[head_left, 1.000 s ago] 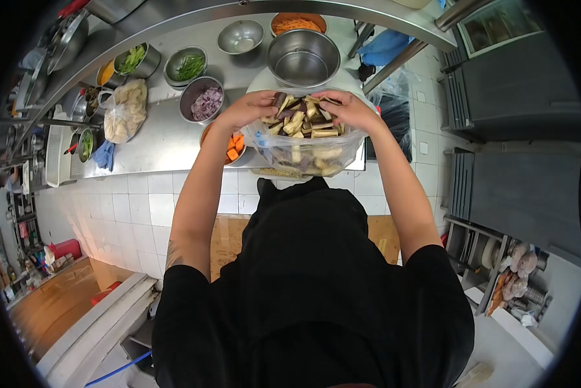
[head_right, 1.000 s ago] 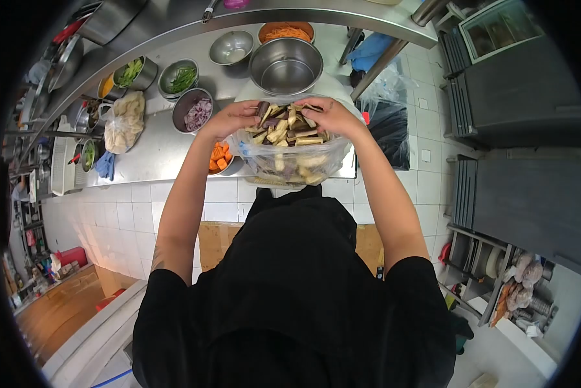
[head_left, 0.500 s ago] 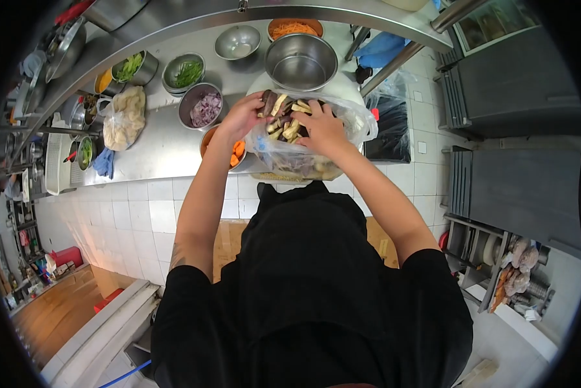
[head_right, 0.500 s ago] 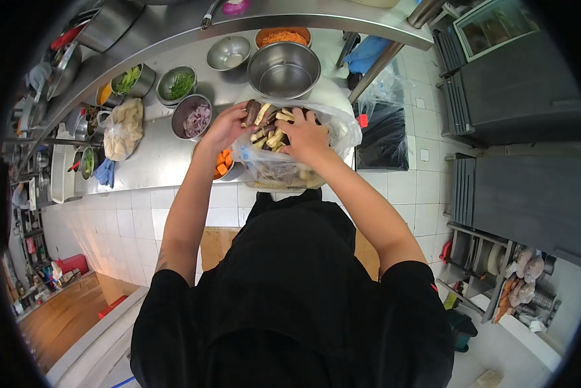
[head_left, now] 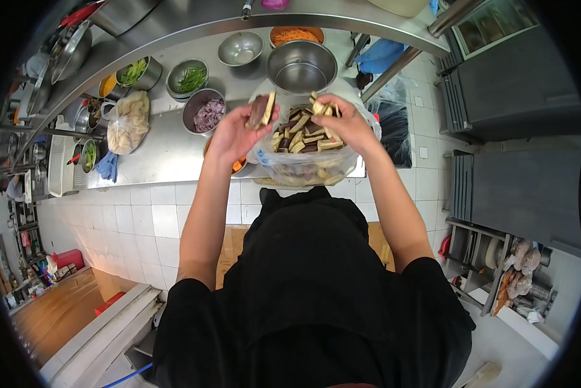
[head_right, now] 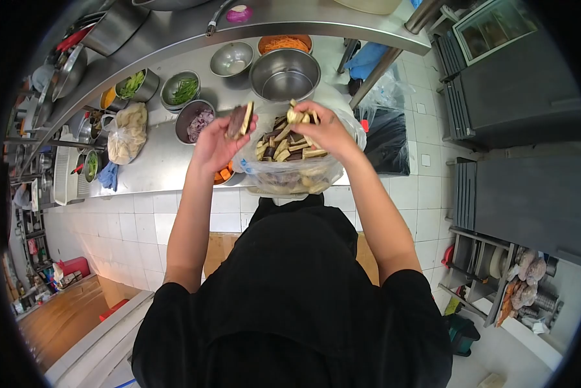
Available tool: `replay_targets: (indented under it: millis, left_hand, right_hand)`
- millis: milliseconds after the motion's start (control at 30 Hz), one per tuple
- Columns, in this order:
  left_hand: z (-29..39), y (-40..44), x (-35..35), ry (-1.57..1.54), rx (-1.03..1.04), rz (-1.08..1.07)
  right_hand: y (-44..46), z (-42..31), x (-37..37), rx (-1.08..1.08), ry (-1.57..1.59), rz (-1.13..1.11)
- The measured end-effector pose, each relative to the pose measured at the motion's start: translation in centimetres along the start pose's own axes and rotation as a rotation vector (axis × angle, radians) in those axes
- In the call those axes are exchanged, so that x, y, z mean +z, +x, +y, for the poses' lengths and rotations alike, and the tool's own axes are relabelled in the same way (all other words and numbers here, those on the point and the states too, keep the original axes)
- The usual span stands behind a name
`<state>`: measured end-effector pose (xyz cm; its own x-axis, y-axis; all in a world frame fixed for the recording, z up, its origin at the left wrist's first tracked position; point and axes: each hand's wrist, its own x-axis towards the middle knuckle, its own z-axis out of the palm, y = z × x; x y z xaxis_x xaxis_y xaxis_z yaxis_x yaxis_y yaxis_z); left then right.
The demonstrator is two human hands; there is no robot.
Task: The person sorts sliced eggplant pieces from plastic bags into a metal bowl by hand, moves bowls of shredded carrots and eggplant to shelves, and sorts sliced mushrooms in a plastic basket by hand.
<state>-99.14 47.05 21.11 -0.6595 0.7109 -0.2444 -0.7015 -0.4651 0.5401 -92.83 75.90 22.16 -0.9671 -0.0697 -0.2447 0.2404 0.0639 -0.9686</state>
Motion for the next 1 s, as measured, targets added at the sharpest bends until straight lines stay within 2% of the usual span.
replay_targets:
  millis: [67,100,167,200,267,300,367,400,467,567,667,733,800,867,967,1000]
  left_hand:
    - [1.2,2.2,1.9,0.081,0.126,0.082]
    - [1.6,3.7,2.4,0.081,0.126,0.081]
    - [2.6,7.3,3.1,0.311,0.268,0.113]
    - [2.7,8.9,3.5,0.311,0.275,0.115]
    - [2.8,11.4,4.2,0.713,0.358,0.346]
    - [3.0,12.1,4.0,0.713,0.362,0.343]
    - [3.0,13.1,3.5,0.787,0.374,0.355]
    - [3.1,13.4,3.2,0.786,0.377,0.355]
    - [3.1,13.6,2.7,0.686,0.409,0.293]
    - [2.8,13.9,2.0,0.678,0.457,0.316]
    - [3.1,14.5,1.5,0.784,0.464,0.314]
    - [3.6,14.6,1.8,0.843,0.457,0.314]
    - [3.5,14.8,1.8,0.902,0.444,0.312]
    - [3.3,15.1,2.0,0.922,0.557,0.307]
    - [3.5,14.9,2.8,1.080,0.446,0.379]
    - [3.4,15.5,1.9,1.082,0.445,0.377]
  right_hand:
    - [1.4,-1.7,-0.6,0.005,0.069,-0.046]
    - [2.3,-2.8,-1.1,0.004,0.134,-0.097]
    - [4.1,-5.2,-1.8,-0.004,0.128,-0.151]
    - [4.9,-6.3,-1.8,0.025,0.130,-0.150]
    - [6.5,-8.1,-2.5,0.106,0.128,-0.189]
    - [7.4,-8.2,-3.1,0.103,0.125,-0.188]
    - [9.3,-7.6,-4.2,0.199,0.383,-0.381]
    - [10.0,-7.5,-4.7,0.200,0.405,-0.419]
    - [11.1,-7.2,-5.2,0.201,0.411,-0.429]
    - [12.1,-7.0,-5.3,0.197,0.410,-0.434]
    - [12.5,-7.5,-4.8,0.130,0.230,-0.362]
    - [12.6,-8.0,-4.4,0.066,-0.071,-0.266]
    - [12.4,-8.2,-3.5,0.043,-0.128,-0.242]
    - [11.8,-8.4,-2.5,0.016,-0.309,-0.121]
    - [12.7,-6.8,-2.7,0.022,-0.275,-0.185]
    - [13.2,-5.7,-2.6,-0.027,-0.264,-0.113]
